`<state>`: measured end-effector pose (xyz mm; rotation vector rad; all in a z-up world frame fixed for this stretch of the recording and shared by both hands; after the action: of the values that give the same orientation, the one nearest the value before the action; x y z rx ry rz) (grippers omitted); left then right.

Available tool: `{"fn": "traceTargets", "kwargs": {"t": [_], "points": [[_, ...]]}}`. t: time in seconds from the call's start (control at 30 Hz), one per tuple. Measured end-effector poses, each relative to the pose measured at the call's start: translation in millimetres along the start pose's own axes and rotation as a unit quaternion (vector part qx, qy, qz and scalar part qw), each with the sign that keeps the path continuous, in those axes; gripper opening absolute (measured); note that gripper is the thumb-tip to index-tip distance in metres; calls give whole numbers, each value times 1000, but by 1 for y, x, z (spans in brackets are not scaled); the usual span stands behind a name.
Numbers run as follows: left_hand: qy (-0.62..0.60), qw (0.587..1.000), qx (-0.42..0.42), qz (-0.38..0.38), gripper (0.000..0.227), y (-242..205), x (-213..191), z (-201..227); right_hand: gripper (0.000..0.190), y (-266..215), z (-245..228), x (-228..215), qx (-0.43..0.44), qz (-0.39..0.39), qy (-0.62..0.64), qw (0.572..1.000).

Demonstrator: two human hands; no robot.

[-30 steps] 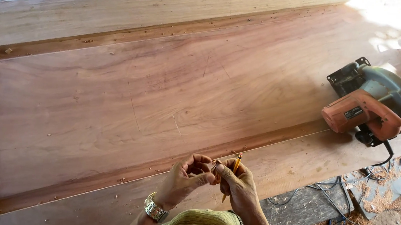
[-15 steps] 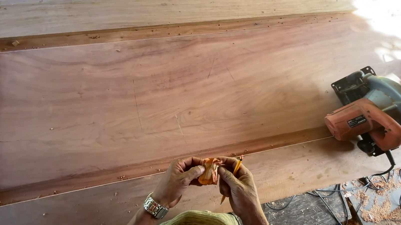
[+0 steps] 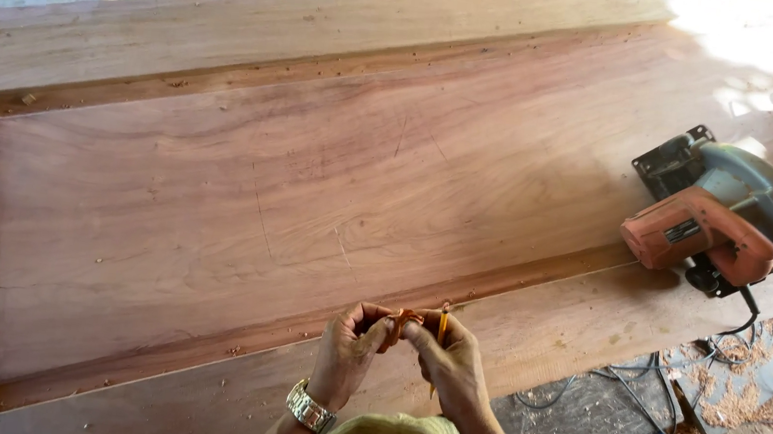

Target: Cutting a wooden door with a circular saw while marking the path with a pencil.

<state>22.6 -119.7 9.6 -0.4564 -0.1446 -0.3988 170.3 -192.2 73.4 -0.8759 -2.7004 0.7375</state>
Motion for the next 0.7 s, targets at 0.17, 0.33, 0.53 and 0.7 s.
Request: {"fn": "traceTargets", "kwargs": {"t": [0.17,0.33,0.53,0.7], "points": [[12,1000,-14,11,24,-7,16,40,20,3,-3,3,-6,-4,-16,1000],[6,1000,-16,24,31,-6,14,51,25,9,8,-9,-2,1,30,1000],[-95,993,-62,33,42,-2,5,39,27,11,5,-10,9,-12,74,997],[-70,998,-10,1,40,-3,4,41,19,14,20,-6,10,-35,105,994]]}}
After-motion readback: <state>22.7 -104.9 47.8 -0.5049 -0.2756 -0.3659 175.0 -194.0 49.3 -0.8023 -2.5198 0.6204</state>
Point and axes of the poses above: each hand's wrist, its own y-axis towards the middle knuckle, its own x-axis out of the palm, z = x × y, the point moved 5 cm from there along y, towards the middle knuckle, and after that the axes turned 8 degrees about z, right-handed, at the moved point
